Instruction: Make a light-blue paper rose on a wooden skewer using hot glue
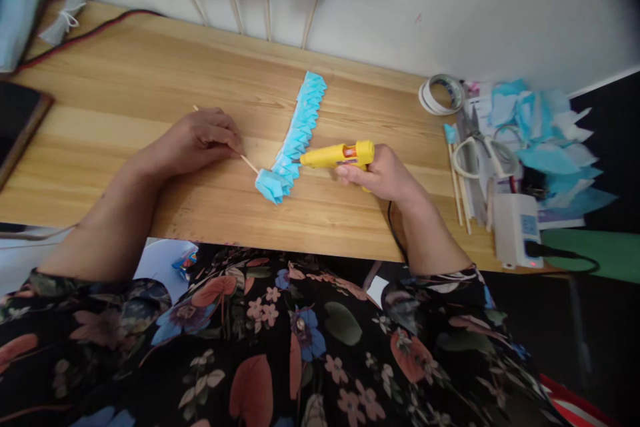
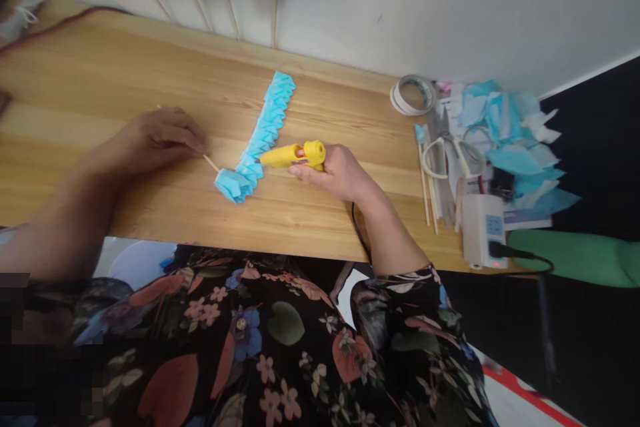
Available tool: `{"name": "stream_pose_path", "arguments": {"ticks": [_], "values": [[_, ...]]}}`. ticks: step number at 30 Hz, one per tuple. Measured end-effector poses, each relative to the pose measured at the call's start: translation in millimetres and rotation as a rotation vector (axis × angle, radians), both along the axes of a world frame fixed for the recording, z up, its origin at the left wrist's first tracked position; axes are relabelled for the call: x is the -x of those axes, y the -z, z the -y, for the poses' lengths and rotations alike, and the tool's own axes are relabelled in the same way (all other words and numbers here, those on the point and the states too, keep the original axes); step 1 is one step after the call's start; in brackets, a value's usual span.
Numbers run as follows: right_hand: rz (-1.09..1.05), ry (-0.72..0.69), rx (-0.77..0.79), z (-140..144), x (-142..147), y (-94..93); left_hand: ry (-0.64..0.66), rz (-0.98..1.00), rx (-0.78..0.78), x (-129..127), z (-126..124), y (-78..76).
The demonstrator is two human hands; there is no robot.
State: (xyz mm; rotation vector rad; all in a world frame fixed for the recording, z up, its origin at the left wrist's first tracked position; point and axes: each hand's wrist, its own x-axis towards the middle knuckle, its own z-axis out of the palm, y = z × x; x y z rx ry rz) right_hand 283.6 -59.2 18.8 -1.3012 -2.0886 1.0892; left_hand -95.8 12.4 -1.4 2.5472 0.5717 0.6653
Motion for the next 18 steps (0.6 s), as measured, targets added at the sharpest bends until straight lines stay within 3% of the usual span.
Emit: {"name": "stream_pose_path", "arguments": {"ticks": [13,18], "values": [[-0.009,-0.094,0.043,-1.8,-4.8,-6.5,-0.001,0.005,0.003,1.6,0.5,-0.3],[-0.146,-0.058,0.077,-1.9,-9.0,-2.4,0.002,-0.007,-0.004,1.2,1.4,-1.4]]}}
